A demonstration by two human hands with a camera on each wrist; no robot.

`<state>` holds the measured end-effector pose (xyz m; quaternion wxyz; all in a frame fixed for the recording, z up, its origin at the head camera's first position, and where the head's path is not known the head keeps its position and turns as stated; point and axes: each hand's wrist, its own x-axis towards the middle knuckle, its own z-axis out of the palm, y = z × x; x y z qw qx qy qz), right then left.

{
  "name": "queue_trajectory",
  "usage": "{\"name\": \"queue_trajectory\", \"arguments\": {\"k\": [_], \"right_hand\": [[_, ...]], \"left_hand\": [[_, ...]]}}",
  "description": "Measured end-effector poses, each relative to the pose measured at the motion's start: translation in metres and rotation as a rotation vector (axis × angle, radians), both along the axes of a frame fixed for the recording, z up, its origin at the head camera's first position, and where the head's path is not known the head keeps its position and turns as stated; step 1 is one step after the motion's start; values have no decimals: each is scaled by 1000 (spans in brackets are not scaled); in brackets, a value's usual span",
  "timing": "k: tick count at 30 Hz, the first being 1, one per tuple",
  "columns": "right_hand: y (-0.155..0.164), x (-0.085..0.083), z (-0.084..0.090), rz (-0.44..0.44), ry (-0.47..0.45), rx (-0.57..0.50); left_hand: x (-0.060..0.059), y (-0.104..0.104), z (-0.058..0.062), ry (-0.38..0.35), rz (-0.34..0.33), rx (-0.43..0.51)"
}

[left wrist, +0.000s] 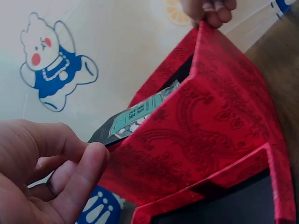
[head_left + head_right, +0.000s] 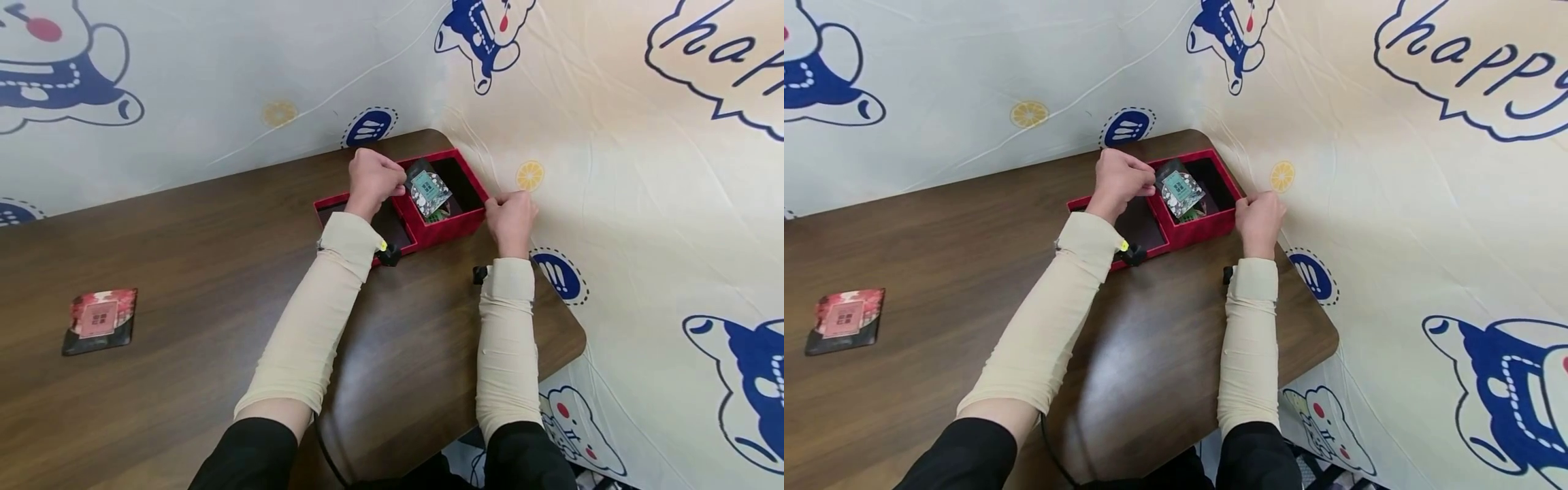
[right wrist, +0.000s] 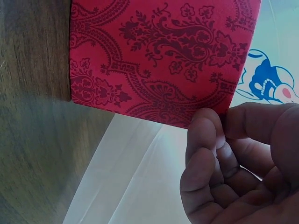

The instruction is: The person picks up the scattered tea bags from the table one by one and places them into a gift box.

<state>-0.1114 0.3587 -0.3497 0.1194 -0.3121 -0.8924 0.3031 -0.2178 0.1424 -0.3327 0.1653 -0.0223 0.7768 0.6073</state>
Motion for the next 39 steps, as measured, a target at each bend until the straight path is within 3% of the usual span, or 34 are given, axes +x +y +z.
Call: {"name": "queue_trajectory", "arguments": {"k": [5, 13, 21, 26, 36, 39], "right_hand": [[1, -1, -1, 1, -15, 11], [2, -2, -1, 2, 8, 17], [2, -2, -1, 6, 6, 21], [3, -1, -1, 3, 5, 15], [2, -1, 1, 5, -16, -3], [2, -1, 1, 1, -22, -5]], "left_hand": [[0, 9, -1, 14, 14, -59], [2, 21, 4, 247, -94, -309], [2, 30, 7, 339, -140, -464], [2, 33, 9, 333, -153, -518], [2, 27, 12, 306, -160, -515], [2, 22, 16, 331, -167, -507]]}}
